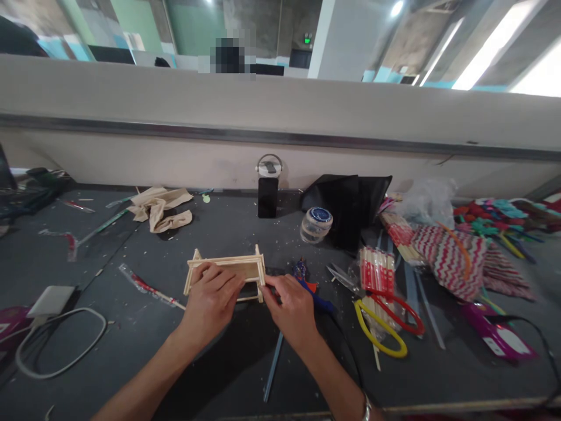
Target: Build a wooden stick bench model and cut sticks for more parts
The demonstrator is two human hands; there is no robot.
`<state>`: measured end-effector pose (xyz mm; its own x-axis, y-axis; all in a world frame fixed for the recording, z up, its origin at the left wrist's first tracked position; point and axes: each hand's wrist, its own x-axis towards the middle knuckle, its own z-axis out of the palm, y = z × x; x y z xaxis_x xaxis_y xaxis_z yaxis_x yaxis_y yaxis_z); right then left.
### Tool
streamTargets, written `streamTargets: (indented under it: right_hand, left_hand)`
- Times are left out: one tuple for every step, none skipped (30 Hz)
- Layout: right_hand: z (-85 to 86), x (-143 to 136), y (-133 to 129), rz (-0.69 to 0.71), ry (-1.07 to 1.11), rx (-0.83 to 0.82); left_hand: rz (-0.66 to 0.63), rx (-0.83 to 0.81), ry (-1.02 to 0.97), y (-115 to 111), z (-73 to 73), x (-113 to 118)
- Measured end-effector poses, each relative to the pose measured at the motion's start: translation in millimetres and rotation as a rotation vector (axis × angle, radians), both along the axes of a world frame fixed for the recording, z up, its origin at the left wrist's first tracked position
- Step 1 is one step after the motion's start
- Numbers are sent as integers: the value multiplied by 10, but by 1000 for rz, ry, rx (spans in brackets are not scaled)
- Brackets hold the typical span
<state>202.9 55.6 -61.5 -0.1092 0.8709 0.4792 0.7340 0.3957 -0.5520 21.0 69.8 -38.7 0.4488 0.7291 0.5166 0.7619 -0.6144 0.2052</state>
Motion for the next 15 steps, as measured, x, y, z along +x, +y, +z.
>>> streamTargets:
  right_hand:
    - [0, -1, -2, 1, -3, -3]
    - [0, -1, -4, 3, -6, -8]
    - [-1, -2, -6, 5, -10, -9]
    - [-1, -3, -8, 7, -12, -7]
    - [-2, -4, -10, 10, -14, -5]
    - [-3, -5, -11, 13, -14, -3]
    - [-4, -5, -12, 17, -13, 0]
    - [-6, -6, -13, 19, -12, 1]
    - [-9, -6, -13, 20, -11, 2]
    - [-12, -5, -13, 20, -11, 3]
    - [-17, -5, -13, 18, -10, 5]
    - [-23, -4, -12, 14, -8, 8]
    - [-30, -3, -11, 10, -6, 9]
    - [-37, -2, -9, 9, -4, 9]
    - [-43, -1, -8, 10, -2, 8]
  left_hand:
    - [-2, 0, -1, 0, -2, -2]
    - [-5, 0, 0, 0, -3, -4]
    - [-7, -1, -1, -1, -2, -7]
    - [-8, -1, -1, -2, -1, -9]
    - [-8, -2, -2, -2, 0, -12]
    - [-8, -2, -3, -2, 0, -15]
    - [-9, -1, -5, -2, -1, -17]
    - [-10, 2, -8, -1, -4, -19]
    - [-10, 6, -10, 0, -8, -19]
    - [-10, 11, -11, 0, -12, -16]
    - [-8, 16, -11, 0, -15, -11]
    - [-3, 21, -12, -4, -15, -4]
    - [4, 26, -13, -10, -11, 4]
    - [11, 34, -14, -20, -2, 11]
    - [20, 45, -15, -35, 12, 14]
